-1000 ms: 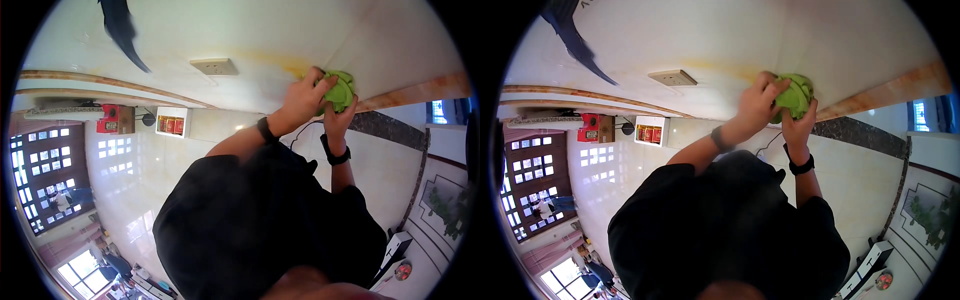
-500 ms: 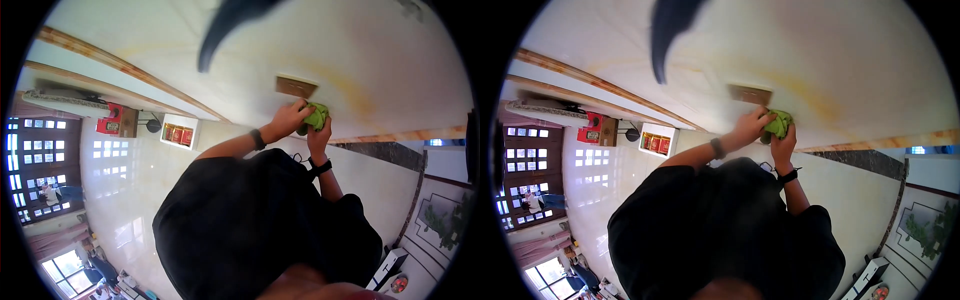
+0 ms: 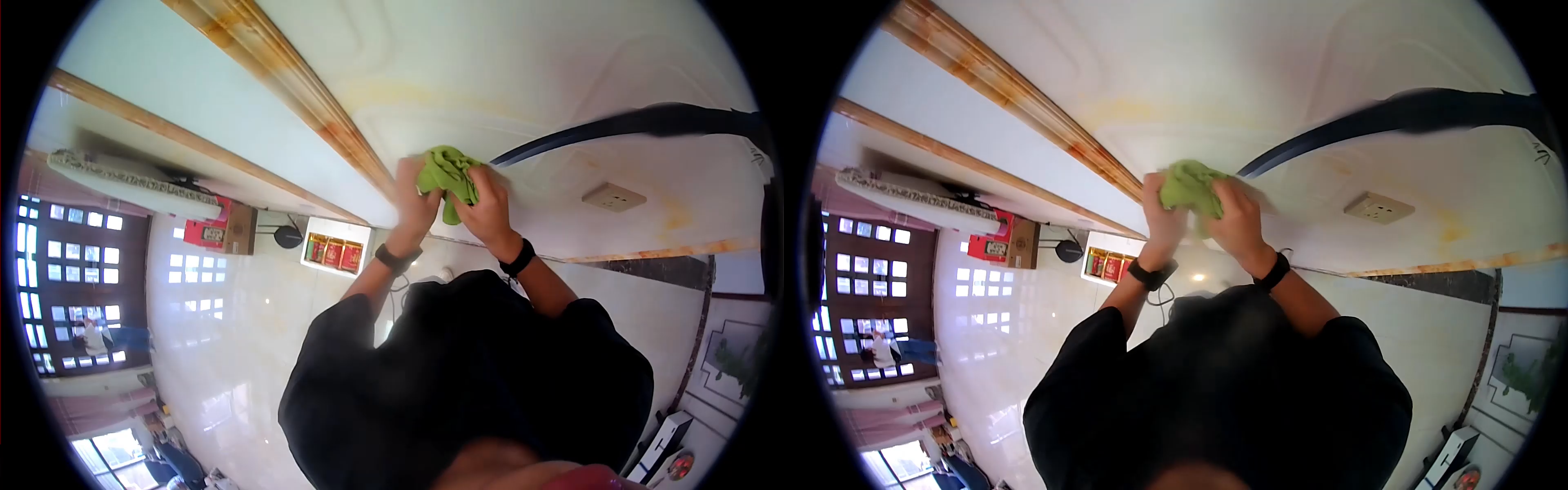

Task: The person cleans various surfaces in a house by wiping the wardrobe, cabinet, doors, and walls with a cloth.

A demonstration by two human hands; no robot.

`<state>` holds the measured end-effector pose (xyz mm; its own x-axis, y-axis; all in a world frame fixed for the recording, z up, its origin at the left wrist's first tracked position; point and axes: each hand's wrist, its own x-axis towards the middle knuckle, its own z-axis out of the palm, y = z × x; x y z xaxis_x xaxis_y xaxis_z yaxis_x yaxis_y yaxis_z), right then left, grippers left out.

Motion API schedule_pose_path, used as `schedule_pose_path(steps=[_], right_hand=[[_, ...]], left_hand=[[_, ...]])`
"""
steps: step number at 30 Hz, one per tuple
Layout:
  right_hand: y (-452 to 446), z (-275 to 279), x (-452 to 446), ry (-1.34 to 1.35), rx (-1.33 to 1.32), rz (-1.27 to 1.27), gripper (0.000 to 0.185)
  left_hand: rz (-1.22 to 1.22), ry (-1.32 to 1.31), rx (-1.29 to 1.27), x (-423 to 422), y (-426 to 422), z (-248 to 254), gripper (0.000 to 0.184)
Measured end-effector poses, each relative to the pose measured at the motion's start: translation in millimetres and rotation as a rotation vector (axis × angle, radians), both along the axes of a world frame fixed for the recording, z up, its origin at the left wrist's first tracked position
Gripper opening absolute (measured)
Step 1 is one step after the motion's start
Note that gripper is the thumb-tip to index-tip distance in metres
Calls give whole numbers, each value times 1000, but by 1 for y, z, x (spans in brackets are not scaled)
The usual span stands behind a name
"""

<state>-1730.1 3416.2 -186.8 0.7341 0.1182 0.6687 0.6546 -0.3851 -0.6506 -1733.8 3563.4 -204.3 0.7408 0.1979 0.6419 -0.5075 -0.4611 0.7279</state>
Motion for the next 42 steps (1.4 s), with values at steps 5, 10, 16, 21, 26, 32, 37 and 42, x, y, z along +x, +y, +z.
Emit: schedule_pose_path(steps=[5,10,16,21,26,32,37,42], right_hand=[[-13,62,-4,-133,53,-143,44],[-62,15,-15,4,307,-263,44],[-71,-58,-21,73,318,-340,41],[-24,-45,-26,168,167,-232,41],[26,3,-6,-48,-37,-151,39],[73,93,11,-215,4,-98,36],[71,71,12,-164,33,-88,34],[52,8,0,-47,4,-93,38]], left_hand=[[-94,-262,-34,17,-28,69,55],[-241,-312,221,17,-80,69,60],[-337,-268,277,16,-86,12,50],[-246,-96,191,19,-37,-54,46],[-9,-231,26,11,19,-1,50],[125,-459,-85,27,49,94,38],[152,-437,-61,29,47,64,34],[86,-250,-88,16,32,-15,35]])
